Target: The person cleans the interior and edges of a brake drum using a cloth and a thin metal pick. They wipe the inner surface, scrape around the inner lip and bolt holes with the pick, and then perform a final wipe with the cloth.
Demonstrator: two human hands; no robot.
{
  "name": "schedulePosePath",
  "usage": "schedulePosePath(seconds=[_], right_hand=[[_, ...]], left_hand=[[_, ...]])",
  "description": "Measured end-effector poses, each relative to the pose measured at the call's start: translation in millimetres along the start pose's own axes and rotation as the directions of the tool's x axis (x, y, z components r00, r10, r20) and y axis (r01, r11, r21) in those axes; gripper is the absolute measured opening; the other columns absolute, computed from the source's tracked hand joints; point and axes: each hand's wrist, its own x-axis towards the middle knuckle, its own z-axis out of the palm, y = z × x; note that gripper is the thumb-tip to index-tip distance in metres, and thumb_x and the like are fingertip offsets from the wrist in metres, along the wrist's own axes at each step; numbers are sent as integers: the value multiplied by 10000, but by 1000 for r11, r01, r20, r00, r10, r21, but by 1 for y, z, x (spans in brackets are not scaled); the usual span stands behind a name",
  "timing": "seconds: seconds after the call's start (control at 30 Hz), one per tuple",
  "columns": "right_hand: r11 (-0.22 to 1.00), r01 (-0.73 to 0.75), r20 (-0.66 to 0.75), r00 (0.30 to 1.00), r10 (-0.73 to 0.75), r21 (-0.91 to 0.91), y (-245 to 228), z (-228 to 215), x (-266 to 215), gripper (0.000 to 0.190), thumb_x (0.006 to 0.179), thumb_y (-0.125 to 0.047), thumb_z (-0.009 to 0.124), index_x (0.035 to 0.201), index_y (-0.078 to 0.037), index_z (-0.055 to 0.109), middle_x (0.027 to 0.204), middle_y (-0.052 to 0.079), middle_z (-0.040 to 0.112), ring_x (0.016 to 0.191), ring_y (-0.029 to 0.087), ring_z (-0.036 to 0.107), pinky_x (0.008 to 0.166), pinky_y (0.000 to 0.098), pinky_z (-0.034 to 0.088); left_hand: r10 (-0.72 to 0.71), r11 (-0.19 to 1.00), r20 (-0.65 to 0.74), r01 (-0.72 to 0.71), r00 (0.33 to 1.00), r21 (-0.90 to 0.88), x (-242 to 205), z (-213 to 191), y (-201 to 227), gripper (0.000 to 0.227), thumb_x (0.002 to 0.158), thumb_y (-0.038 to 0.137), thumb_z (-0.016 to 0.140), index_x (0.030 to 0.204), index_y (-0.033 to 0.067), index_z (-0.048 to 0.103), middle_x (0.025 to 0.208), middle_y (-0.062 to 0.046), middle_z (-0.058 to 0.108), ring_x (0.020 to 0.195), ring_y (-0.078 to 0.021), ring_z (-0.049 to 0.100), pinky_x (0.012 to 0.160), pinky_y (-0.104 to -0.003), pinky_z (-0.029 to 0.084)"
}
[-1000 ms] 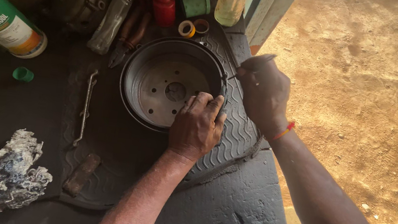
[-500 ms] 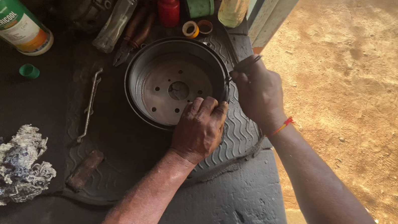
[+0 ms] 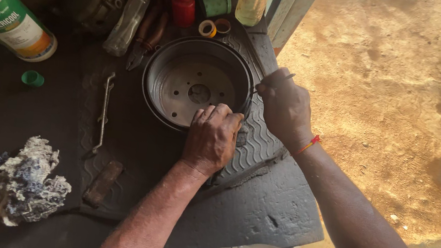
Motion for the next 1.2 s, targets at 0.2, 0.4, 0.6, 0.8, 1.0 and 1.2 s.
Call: schedulePosePath(seconds=[0.2, 0.4, 0.6, 0.8, 1.0, 1.2], right_hand=[[968, 105, 20, 994, -103, -229, -14, 5, -9, 38, 979, -109, 637, 957, -80, 624, 892, 158, 690, 741, 369, 693, 653, 456, 533], [996, -27, -41, 999, 23, -90, -35, 7, -21, 43, 994, -79, 591, 971, -70, 626, 839, 92, 711, 716, 297, 726, 643, 404, 558], [996, -89, -101, 991, 90, 7, -58, 13, -30, 24, 991, -73, 609, 972, -61, 600, 801, 63, 706, 714, 252, 733, 645, 375, 569], [831, 333, -17, 925, -379, -445, -63, 17, -34, 87, 867, -29, 717, 867, -83, 648, 928, 72, 633, 825, 268, 648, 629, 394, 512], [780, 335, -73, 897, -435, -529, -85, 34, -42, 116, 851, -31, 759, 909, -68, 666, 931, 74, 652, 845, 261, 652, 645, 393, 511], [824, -317, -105, 907, 409, 469, -119, 68, -55, 56, 982, -29, 653, 1005, -57, 611, 870, 44, 716, 769, 118, 721, 677, 261, 603]], left_hand=[[30, 999, 48, -28, 998, -29, -9, -16, -7, 165, 927, 132, 672, 1054, 69, 756, 903, -41, 634, 883, -238, 630, 815, -430, 447], [52, 999, 68, -51, 996, -16, -22, -31, -17, 159, 942, 136, 652, 1049, 78, 755, 908, -43, 640, 886, -236, 634, 827, -429, 455], [71, 997, 103, -71, 992, -5, -30, -50, -30, 148, 971, 140, 634, 1032, 75, 752, 899, -51, 645, 873, -229, 639, 832, -428, 469], [102, 995, 82, -102, 991, 4, -40, -72, -47, 162, 961, 147, 633, 1038, 68, 753, 921, -64, 665, 881, -239, 646, 821, -430, 470], [70, 997, 107, -72, 992, 11, -45, -94, -69, 135, 950, 150, 654, 1007, 89, 761, 916, -57, 676, 879, -241, 658, 805, -439, 467], [38, 996, 65, -43, 997, 74, -47, -114, -107, 139, 938, 146, 682, 1026, 85, 772, 925, -76, 677, 881, -257, 666, 787, -447, 476]])
